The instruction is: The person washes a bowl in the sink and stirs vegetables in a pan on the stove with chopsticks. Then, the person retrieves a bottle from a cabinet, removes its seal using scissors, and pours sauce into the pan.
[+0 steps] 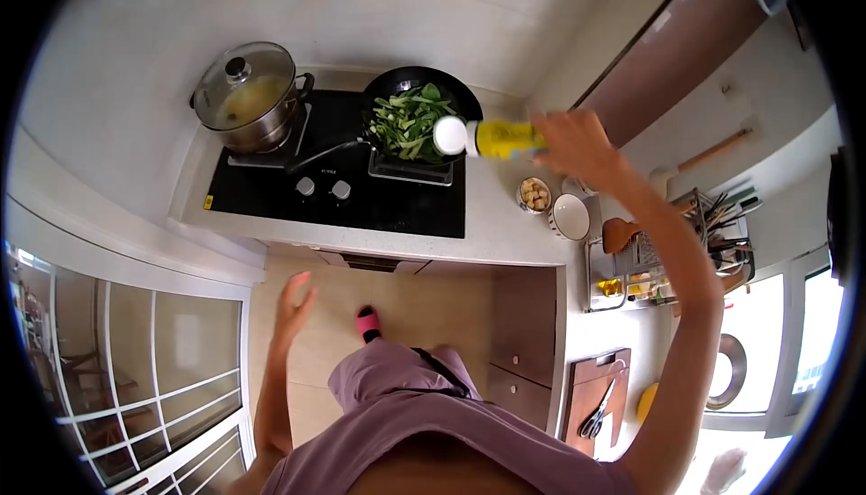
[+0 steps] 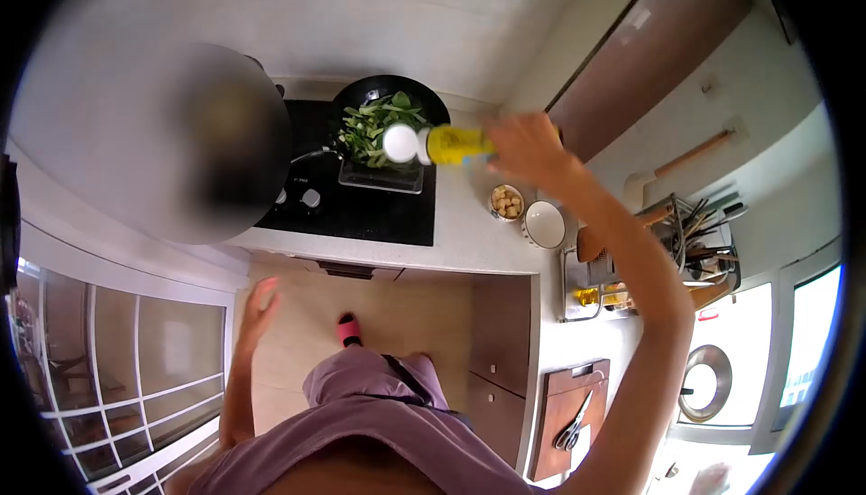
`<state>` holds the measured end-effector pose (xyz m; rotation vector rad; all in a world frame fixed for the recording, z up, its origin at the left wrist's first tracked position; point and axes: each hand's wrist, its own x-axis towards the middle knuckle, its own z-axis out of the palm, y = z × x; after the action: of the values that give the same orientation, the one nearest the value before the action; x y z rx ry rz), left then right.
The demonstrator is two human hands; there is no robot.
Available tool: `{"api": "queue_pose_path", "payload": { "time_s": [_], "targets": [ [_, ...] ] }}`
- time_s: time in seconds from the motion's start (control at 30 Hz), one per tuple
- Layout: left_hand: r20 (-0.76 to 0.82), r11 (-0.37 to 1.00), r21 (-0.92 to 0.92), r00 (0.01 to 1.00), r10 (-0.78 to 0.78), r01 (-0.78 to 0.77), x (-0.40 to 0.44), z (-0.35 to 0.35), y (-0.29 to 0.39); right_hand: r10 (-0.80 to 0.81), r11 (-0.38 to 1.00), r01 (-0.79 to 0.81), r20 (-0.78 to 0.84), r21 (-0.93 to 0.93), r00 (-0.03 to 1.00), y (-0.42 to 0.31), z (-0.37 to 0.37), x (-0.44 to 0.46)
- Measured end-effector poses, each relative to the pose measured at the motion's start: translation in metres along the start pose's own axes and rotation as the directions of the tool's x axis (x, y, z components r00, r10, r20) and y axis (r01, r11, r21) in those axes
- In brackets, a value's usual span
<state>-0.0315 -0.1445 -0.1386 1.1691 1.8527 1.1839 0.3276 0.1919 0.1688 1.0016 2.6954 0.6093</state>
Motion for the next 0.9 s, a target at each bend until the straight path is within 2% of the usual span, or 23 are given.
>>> {"api": "queue_pose_path", "payload": {
  "time_s": [0.07, 0.1, 0.13, 0.2, 0.23, 0.27, 0.33, 0.47, 0.53, 0.63, 0.7, 0.9],
  "targets": [
    [-0.097, 0.994, -0.011, 0.990, -0.105, 0.105, -0.009, -0.034, -0.056, -0.108, 0.993, 0.111, 0.065, -0.033, 0.992, 0.018, -0.006, 0.065],
    [-0.142, 0.983, -0.028, 0.973, -0.184, 0.182, -0.015, -0.045, -0.051, -0.157, 0.983, 0.165, 0.103, -0.078, 0.982, 0.023, -0.012, 0.093],
    [-0.194, 0.986, -0.059, 0.967, -0.166, 0.157, -0.021, -0.052, -0.063, -0.202, 0.968, 0.219, 0.137, -0.122, 0.970, 0.026, -0.017, 0.119],
    [-0.287, 0.985, 0.021, 0.945, -0.159, 0.172, -0.032, -0.053, -0.080, -0.247, 0.946, 0.280, 0.194, -0.165, 0.949, 0.026, -0.023, 0.160],
    [-0.308, 0.972, 0.008, 0.926, -0.220, 0.234, -0.035, -0.047, -0.079, -0.290, 0.921, 0.339, 0.246, -0.190, 0.925, 0.025, -0.024, 0.176],
    [-0.314, 0.968, -0.008, 0.919, -0.239, 0.249, -0.039, -0.037, -0.077, -0.307, 0.912, 0.360, 0.254, -0.196, 0.917, 0.025, -0.022, 0.190],
    [-0.279, 0.934, -0.208, 0.897, -0.342, 0.292, -0.043, -0.011, -0.063, -0.305, 0.921, 0.365, 0.330, -0.136, 0.893, 0.021, -0.020, 0.214],
    [-0.233, 0.874, -0.370, 0.879, -0.415, 0.315, -0.051, 0.049, -0.049, -0.340, 0.899, 0.415, 0.372, -0.140, 0.863, 0.017, -0.023, 0.240],
    [-0.206, 0.835, -0.399, 0.850, -0.484, 0.379, -0.049, 0.067, -0.031, -0.381, 0.874, 0.461, 0.372, -0.155, 0.847, 0.019, -0.021, 0.251],
    [-0.227, 0.829, -0.410, 0.837, -0.497, 0.381, -0.043, 0.080, -0.009, -0.390, 0.863, 0.475, 0.371, -0.173, 0.843, 0.022, -0.020, 0.263],
    [-0.225, 0.830, -0.360, 0.824, -0.519, 0.425, -0.041, 0.079, 0.002, -0.396, 0.855, 0.485, 0.373, -0.182, 0.839, 0.023, -0.019, 0.269],
    [-0.305, 0.840, -0.340, 0.796, -0.523, 0.422, -0.048, 0.067, -0.009, -0.399, 0.830, 0.518, 0.428, -0.206, 0.811, 0.028, 0.006, 0.286]
  ]
}}
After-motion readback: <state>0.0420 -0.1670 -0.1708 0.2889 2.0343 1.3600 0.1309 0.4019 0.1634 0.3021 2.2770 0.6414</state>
